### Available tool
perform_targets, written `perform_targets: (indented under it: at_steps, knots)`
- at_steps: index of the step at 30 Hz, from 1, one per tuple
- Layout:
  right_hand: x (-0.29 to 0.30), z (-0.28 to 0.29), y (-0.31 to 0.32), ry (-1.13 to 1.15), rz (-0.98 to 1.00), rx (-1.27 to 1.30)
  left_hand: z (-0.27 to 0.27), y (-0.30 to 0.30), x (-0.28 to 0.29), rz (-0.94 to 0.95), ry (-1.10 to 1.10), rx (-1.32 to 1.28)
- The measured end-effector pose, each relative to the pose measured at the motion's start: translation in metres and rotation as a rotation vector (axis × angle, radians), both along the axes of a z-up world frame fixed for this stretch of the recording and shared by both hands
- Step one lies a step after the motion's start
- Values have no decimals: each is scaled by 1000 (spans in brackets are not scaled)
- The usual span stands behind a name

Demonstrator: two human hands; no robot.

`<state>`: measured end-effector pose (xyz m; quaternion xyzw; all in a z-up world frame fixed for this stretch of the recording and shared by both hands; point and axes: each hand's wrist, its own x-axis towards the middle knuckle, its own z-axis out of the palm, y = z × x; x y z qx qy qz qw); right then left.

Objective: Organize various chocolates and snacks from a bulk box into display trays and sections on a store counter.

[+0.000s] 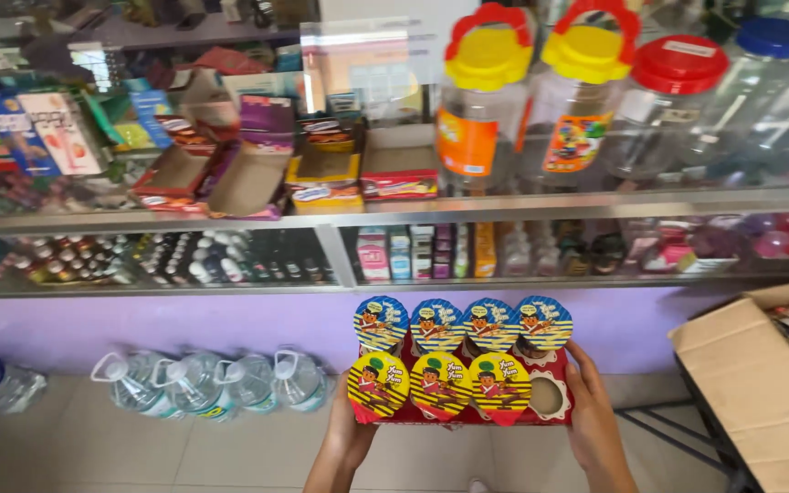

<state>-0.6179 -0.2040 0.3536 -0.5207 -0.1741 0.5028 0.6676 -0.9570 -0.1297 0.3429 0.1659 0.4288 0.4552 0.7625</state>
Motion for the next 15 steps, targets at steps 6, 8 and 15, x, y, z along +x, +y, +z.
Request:
perform_targets:
  at_steps: [6,8,15]
  knots:
    - [-78,27,38,-44,54,45,9,22,-80,122,-41,21]
    - [-103,41,55,-50,67,64,8,34,-103,144,-58,45]
    - [-186,61,141,-70,103,111,23,103,-187,205,-64,118]
